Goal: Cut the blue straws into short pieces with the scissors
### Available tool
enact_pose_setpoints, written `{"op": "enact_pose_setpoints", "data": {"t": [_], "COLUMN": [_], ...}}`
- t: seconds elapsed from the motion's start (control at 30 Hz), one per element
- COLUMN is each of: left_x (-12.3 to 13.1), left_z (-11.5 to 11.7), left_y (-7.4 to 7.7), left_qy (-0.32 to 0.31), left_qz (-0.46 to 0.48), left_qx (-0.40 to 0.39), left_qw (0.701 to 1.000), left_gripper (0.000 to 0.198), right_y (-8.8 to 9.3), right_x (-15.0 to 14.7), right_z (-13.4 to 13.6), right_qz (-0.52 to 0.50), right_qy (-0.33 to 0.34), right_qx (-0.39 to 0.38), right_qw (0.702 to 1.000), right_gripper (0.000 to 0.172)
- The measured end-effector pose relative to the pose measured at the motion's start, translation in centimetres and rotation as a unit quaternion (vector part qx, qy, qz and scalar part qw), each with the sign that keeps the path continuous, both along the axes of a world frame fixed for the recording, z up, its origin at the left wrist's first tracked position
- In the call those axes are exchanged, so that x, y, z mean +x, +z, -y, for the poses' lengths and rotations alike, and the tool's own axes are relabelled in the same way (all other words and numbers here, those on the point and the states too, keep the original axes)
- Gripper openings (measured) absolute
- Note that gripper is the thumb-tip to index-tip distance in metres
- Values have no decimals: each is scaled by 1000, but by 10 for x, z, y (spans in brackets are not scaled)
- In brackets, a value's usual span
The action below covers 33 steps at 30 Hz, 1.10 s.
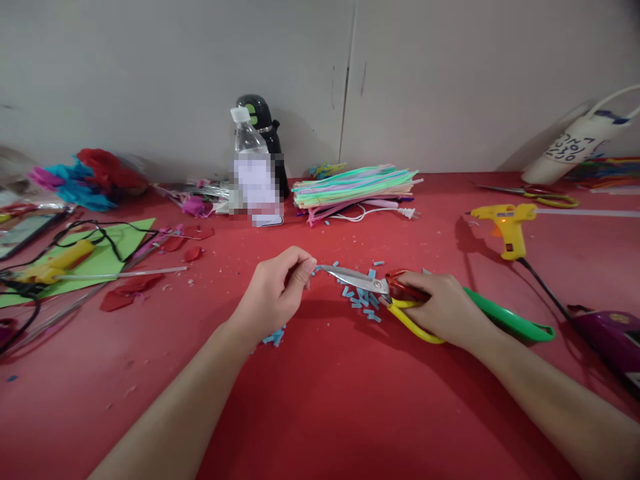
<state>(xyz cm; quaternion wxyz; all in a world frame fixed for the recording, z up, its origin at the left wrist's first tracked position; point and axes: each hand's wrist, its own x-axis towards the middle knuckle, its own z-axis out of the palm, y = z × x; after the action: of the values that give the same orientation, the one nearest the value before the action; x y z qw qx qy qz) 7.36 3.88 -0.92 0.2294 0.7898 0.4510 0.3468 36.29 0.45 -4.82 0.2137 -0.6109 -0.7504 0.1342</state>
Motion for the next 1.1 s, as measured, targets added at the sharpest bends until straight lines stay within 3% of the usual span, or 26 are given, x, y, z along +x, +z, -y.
{"op": "enact_pose_setpoints", "data": {"t": [0.37,0.53,0.7,1.1], "left_x": [3,3,4,6], "left_z": [4,4,4,7], "left_y": [-3,-3,-4,-3], "left_qy": [13,19,15,16], "left_qz": [9,-20,-16,15], "left_qx": [-6,13,27,-8], "left_qw": [1000,1000,999,1000], "left_gripper": [28,26,25,28], "right_y": [-6,-2,-2,0], "right_x": [1,0,-1,-1], "right_z": [3,3,4,3], "right_qz": [-43,-20,-25,-5], "right_qy": [-9,18,3,-2], "right_qx": [23,10,17,13], "right_qw": [999,1000,1000,1000], "right_gripper": [28,23,26,16]}}
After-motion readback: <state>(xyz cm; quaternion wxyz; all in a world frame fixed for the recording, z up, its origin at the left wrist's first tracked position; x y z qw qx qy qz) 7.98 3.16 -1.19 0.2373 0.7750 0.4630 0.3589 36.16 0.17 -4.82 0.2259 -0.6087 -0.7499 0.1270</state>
